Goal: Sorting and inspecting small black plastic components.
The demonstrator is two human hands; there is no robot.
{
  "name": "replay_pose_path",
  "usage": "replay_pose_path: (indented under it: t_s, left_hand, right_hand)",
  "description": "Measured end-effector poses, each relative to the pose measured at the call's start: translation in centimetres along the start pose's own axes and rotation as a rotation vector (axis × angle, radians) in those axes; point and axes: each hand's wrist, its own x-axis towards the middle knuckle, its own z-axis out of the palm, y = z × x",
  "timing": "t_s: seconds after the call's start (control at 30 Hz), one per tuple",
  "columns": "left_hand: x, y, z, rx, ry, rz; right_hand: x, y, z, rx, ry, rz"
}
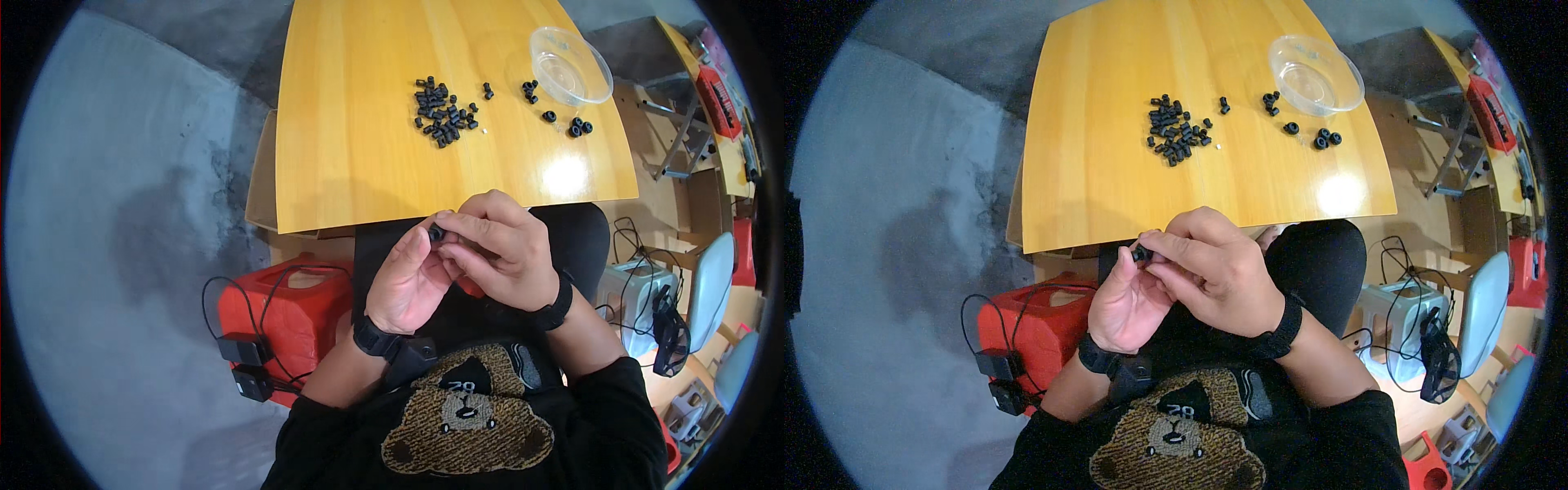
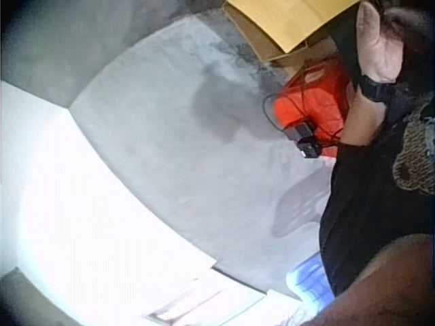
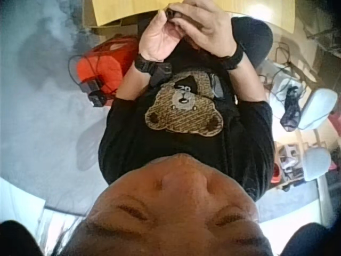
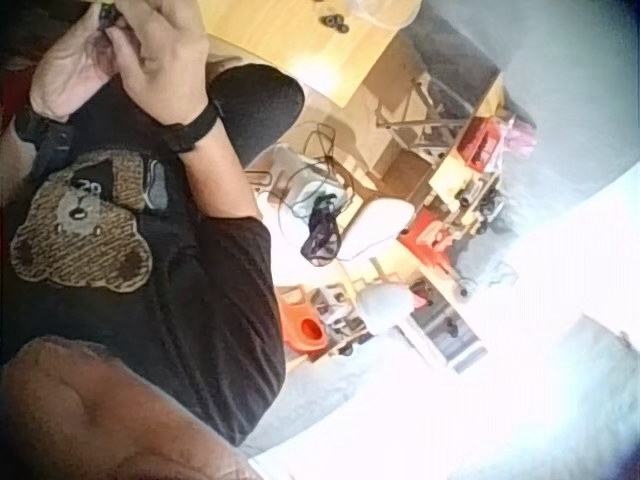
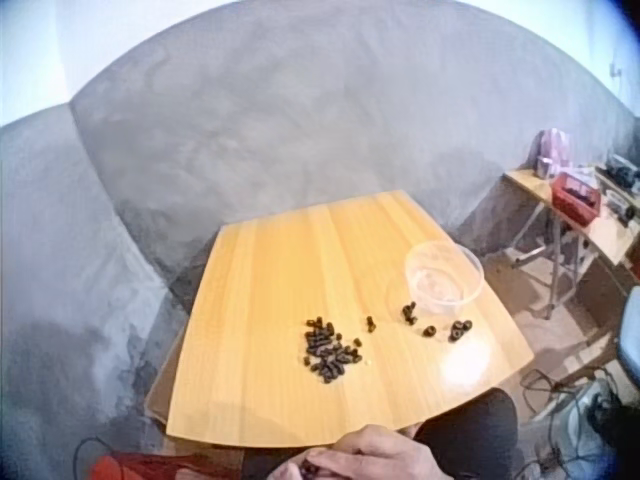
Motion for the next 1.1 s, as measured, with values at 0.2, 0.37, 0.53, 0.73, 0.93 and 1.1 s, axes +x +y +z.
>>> replay_pose_path:
  t_s: [0.2, 0.37, 0.53, 0.73, 0.93, 1.1]
  left_hand:
    - [0.9, -0.5, -0.4, 0.069, 0.015, -0.026]
    - [1.1, -0.6, -0.3, 0.07, 0.088, -0.022]
    - [1.0, 0.5, -0.7, 0.37, -0.098, 0.0]
    - [0.6, 3.0, -0.2, 0.815, -0.074, 0.018]
    - [0.6, 3.1, 1.1, 0.786, -0.06, 0.105]
    - [0.4, 1.9, 3.1, 0.769, -0.207, 0.041]
  right_hand:
    - [-0.4, 1.2, -0.3, 0.016, 0.058, 0.027]
    - [-0.2, 2.1, -0.6, 0.029, 0.07, -0.059]
    - [0.2, 2.3, -1.6, 0.017, 0.003, -0.172]
    - [0.5, 2.7, -2.1, 0.025, -0.107, -0.276]
    - [0.1, 2.5, -2.2, 0.346, -0.022, -0.034]
    - [0.7, 0.5, -0.8, 0.424, -0.026, 0.065]
